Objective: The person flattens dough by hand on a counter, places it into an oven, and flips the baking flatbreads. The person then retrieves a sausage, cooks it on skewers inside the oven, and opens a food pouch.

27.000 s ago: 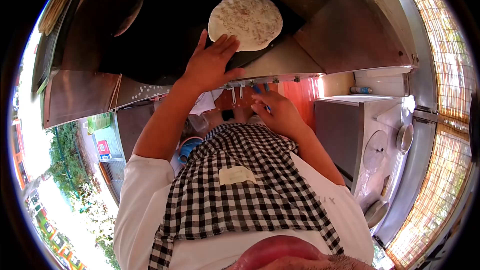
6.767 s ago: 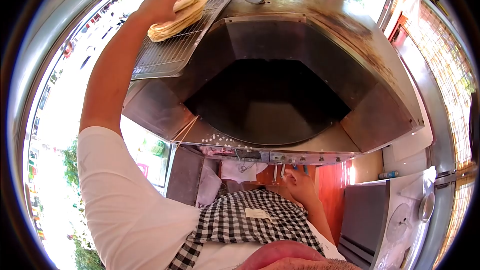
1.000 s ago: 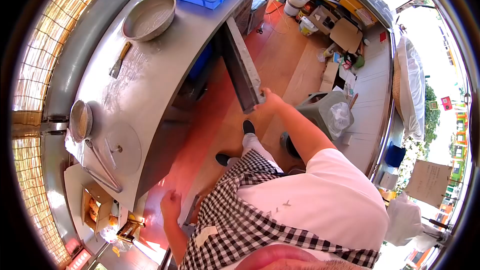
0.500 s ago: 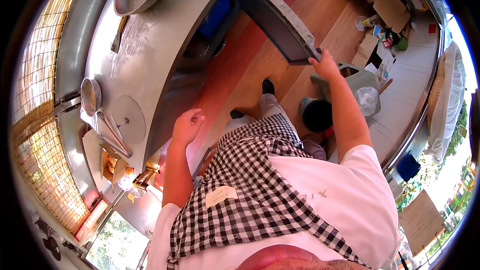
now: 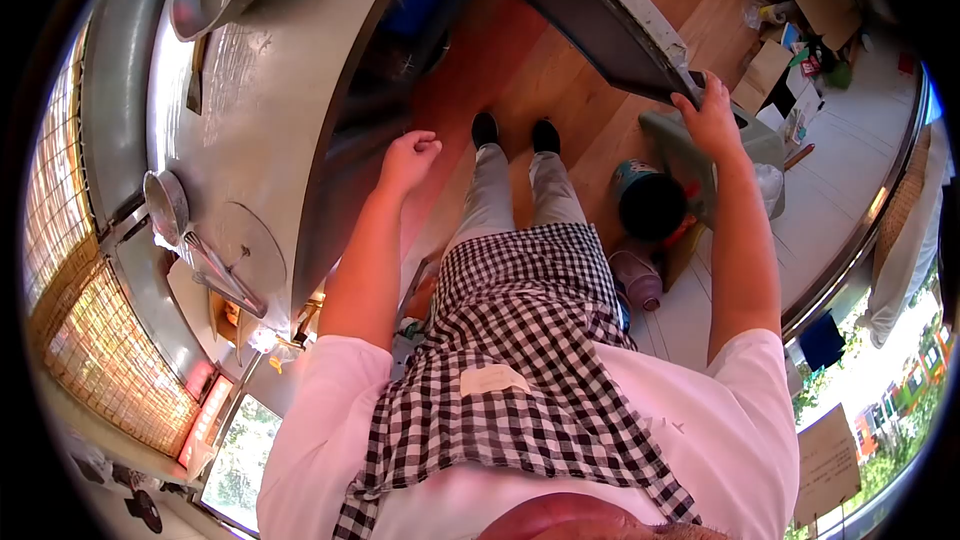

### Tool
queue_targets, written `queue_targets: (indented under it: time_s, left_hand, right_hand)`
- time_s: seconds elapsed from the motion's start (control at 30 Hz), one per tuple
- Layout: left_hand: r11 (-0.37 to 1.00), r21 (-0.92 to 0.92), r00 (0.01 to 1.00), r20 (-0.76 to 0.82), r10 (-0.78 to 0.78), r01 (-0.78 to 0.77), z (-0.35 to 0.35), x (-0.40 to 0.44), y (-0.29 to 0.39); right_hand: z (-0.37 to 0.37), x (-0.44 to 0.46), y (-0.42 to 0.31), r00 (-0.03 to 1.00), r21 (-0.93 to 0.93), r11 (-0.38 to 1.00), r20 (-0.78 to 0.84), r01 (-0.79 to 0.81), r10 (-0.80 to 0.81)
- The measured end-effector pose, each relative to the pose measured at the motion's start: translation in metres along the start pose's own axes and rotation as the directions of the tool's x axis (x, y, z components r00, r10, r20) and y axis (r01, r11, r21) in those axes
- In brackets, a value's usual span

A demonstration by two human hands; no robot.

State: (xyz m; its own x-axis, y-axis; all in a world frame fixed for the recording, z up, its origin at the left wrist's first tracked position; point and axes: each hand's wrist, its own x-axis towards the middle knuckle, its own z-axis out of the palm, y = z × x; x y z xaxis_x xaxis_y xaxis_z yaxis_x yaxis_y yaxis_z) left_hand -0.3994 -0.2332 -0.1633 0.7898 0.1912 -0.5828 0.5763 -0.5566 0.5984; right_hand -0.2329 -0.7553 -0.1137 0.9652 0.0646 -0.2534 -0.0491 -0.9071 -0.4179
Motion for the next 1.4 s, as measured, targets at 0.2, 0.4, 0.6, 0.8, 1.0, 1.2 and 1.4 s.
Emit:
queue_targets:
  time_s: [0.2, 0.4, 0.6, 0.8, 1.0, 1.2, 1.4]
  left_hand:
    - [0.955, -0.19, 0.972, -0.024, -0.235, 0.227, 0.059, 0.135, -0.093]
    - [0.898, -0.301, 0.937, -0.038, -0.347, 0.321, 0.092, 0.235, -0.138]
    - [0.885, -0.329, 0.92, -0.098, -0.379, 0.329, 0.115, 0.32, -0.185]
    - [0.883, -0.35, 0.916, -0.132, -0.378, 0.313, 0.105, 0.371, -0.213]
    - [0.979, -0.155, 0.855, -0.483, -0.189, 0.129, 0.09, 0.386, -0.2]
    - [0.998, 0.045, 0.769, -0.639, 0.003, 0.034, 0.084, 0.383, -0.192]
    - [0.987, 0.157, 0.859, -0.5, 0.112, -0.038, 0.09, 0.378, -0.199]
  right_hand:
    - [-0.005, -0.003, -0.014, 1.0, -0.015, 1.0, 0.007, -0.011, 0.011]
    - [-0.003, 0.0, -0.019, 0.997, 0.004, 0.997, 0.015, -0.082, 0.082]
    - [0.005, -0.005, -0.015, 0.984, 0.074, 0.981, 0.026, -0.177, 0.175]
    - [0.005, -0.013, 0.001, 0.987, -0.026, 0.987, -0.005, -0.158, 0.158]
    - [-0.001, -0.019, 0.018, 0.959, 0.027, 0.959, -0.013, -0.283, 0.283]
    - [0.002, -0.018, 0.014, 0.955, 0.09, 0.951, -0.021, -0.294, 0.297]
    - [0.0, -0.017, 0.018, 0.954, 0.069, 0.952, -0.022, -0.298, 0.3]
